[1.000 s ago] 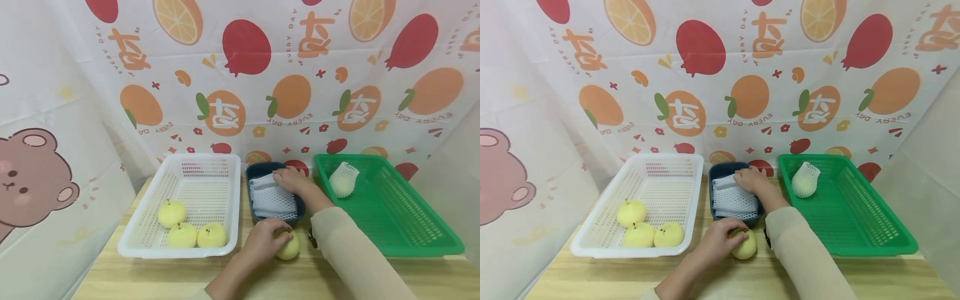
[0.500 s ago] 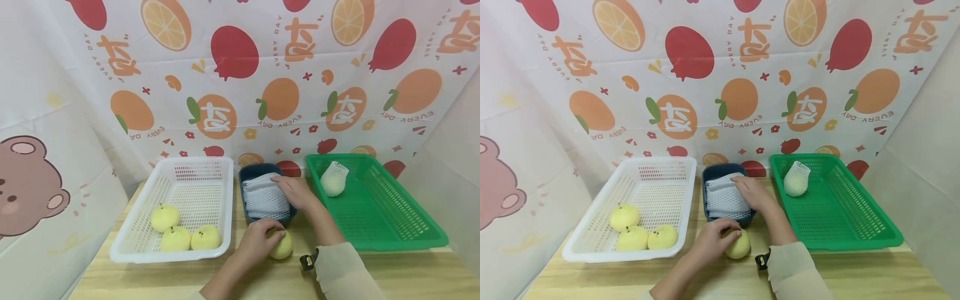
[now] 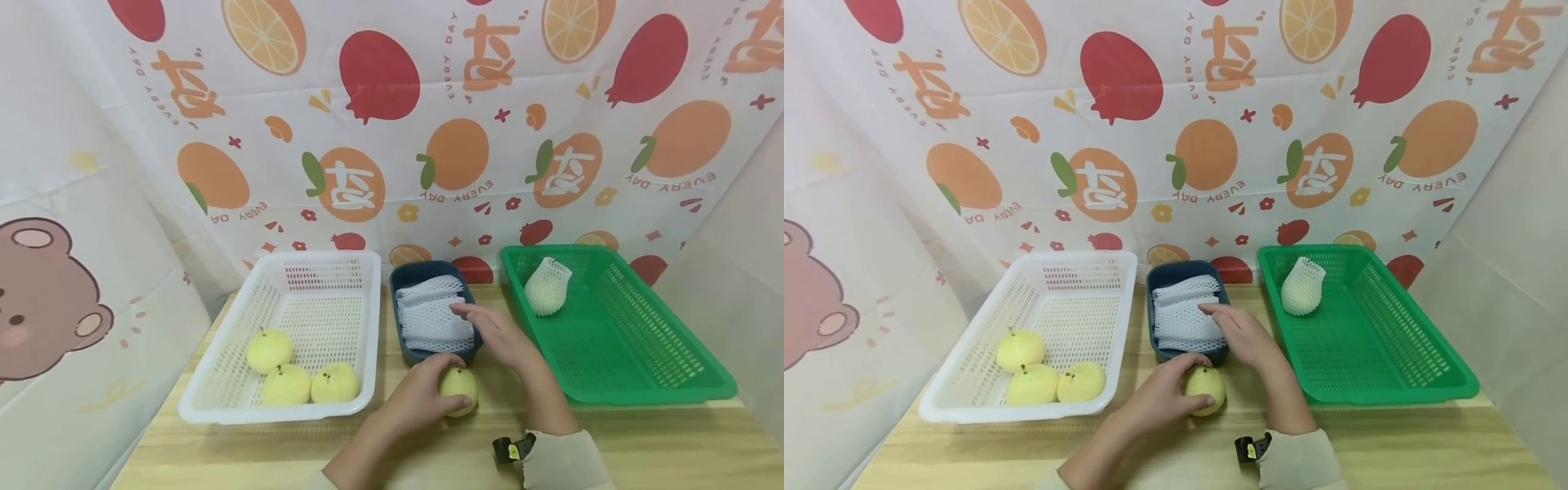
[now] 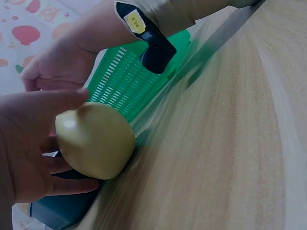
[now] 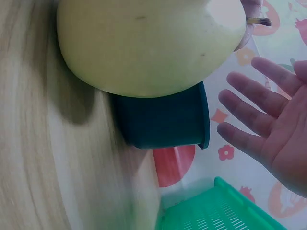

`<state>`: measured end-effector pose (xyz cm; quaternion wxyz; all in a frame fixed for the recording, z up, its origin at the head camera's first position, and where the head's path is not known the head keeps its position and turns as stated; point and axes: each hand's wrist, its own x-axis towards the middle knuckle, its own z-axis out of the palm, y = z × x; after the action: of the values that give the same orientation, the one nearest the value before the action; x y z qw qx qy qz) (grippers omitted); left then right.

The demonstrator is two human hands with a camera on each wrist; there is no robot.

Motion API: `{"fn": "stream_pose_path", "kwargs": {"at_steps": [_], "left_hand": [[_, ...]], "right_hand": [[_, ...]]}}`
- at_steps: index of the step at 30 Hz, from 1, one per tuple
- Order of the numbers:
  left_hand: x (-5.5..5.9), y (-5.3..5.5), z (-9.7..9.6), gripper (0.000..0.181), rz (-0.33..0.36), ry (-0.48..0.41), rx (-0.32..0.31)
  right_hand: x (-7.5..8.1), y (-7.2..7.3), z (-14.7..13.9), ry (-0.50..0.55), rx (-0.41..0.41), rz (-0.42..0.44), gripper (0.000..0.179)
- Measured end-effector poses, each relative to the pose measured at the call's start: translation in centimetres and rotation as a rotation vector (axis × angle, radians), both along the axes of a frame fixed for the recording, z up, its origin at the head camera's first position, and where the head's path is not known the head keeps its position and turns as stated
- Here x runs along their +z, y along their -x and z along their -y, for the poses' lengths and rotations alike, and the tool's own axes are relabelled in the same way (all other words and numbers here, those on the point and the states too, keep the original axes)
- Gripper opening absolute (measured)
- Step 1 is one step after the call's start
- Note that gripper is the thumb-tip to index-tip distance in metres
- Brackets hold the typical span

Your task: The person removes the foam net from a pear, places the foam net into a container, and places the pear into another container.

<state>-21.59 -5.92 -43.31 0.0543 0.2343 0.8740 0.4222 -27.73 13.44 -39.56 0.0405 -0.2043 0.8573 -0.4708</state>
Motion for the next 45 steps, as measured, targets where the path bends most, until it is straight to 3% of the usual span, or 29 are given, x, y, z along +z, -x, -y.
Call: {"fn": "stream_pose_path", "kwargs": {"at_steps": [10, 17, 24, 28, 33, 38, 45], "left_hand": [[0.5, -0.1, -0.1, 0.048, -0.038, 0.021, 0.020], [2.5, -0.5, 0.2, 0.049, -0.085, -0.064, 0.048], [5.1, -1.0, 1.7, 0.050, -0.099, -0.259, 0.195], [6.2, -0.9, 2.7, 0.050, -0.089, -0.361, 0.281], [7.0, -0.5, 4.4, 0.050, -0.055, -0.429, 0.339], [7.8, -0.4, 6.0, 0.054, -0.044, -0.404, 0.364], [8.7, -0.4, 7.8, 0.066, -0.055, -0.369, 0.436]], "right_hand": [[0.2, -0.4, 0.1, 0.035, -0.002, 0.021, 0.045], [0.7, -1.1, 0.2, 0.049, 0.004, -0.001, 0.041], [1.9, -2.3, 1.5, 0.093, 0.069, -0.058, 0.039], [2.2, -2.9, 2.8, 0.143, 0.132, -0.028, 0.044], [2.0, -3.1, 4.8, 0.212, 0.175, 0.024, 0.058], [1.8, -2.9, 7.3, 0.313, 0.147, 0.019, 0.064], [1.6, -3.1, 11.6, 0.462, -0.004, -0.086, 0.063]]}}
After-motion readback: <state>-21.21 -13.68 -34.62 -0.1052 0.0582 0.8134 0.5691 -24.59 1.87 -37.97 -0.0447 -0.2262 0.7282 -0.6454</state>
